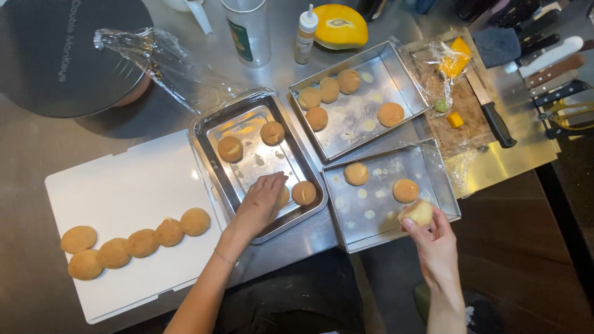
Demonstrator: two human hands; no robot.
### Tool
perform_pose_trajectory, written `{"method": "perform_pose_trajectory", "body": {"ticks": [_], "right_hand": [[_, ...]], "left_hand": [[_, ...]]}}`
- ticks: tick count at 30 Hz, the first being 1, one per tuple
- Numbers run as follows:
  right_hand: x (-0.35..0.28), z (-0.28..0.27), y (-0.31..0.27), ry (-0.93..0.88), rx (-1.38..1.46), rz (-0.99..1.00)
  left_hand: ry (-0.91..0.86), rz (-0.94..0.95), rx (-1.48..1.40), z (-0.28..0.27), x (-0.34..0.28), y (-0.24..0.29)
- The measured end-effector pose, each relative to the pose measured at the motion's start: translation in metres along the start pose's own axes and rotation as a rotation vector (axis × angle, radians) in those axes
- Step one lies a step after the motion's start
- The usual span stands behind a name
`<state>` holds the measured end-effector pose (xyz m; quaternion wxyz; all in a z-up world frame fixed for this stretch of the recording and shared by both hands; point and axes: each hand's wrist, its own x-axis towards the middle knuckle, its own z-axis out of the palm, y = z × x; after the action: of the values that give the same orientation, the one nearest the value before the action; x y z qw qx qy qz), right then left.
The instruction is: Arranging buns from multiple trays onto a white board for organization or further preparation.
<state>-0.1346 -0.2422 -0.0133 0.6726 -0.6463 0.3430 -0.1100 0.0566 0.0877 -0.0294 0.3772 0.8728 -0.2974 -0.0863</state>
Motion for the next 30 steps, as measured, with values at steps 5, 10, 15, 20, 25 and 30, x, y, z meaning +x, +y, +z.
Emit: {"method": "perform_pose_trajectory", "body": {"ticks": [5, 10, 15, 20, 25, 30], "right_hand": [[-0.018, 0.041, -0.009, -0.160, 0.157, 0.080], [-0.019, 0.081, -0.012, -0.254, 0.175, 0.069], [-0.021, 0.135, -0.016, -0.220, 0.109, -0.102], [-0.040, 0.223, -0.039, -0.349, 0.018, -0.252], [-0.079, 0.375, -0.044, -0.621, -0.220, -0.168], [-0.083, 0.478, -0.009, -0.832, -0.444, -0.316]], "left_hand": [[-0.148, 0.137, 0.123, 0.016, -0.005, -0.049], [-0.064, 0.215, 0.183, 0.041, -0.005, -0.064], [-0.130, 0.136, 0.265, 0.009, -0.018, -0.046], [0.223, -0.053, -0.176, -0.074, -0.073, -0.032], [0.439, -0.556, -0.570, -0.178, -0.184, -0.072], [0.842, -0.755, -0.701, -0.223, -0.305, -0.159]]}}
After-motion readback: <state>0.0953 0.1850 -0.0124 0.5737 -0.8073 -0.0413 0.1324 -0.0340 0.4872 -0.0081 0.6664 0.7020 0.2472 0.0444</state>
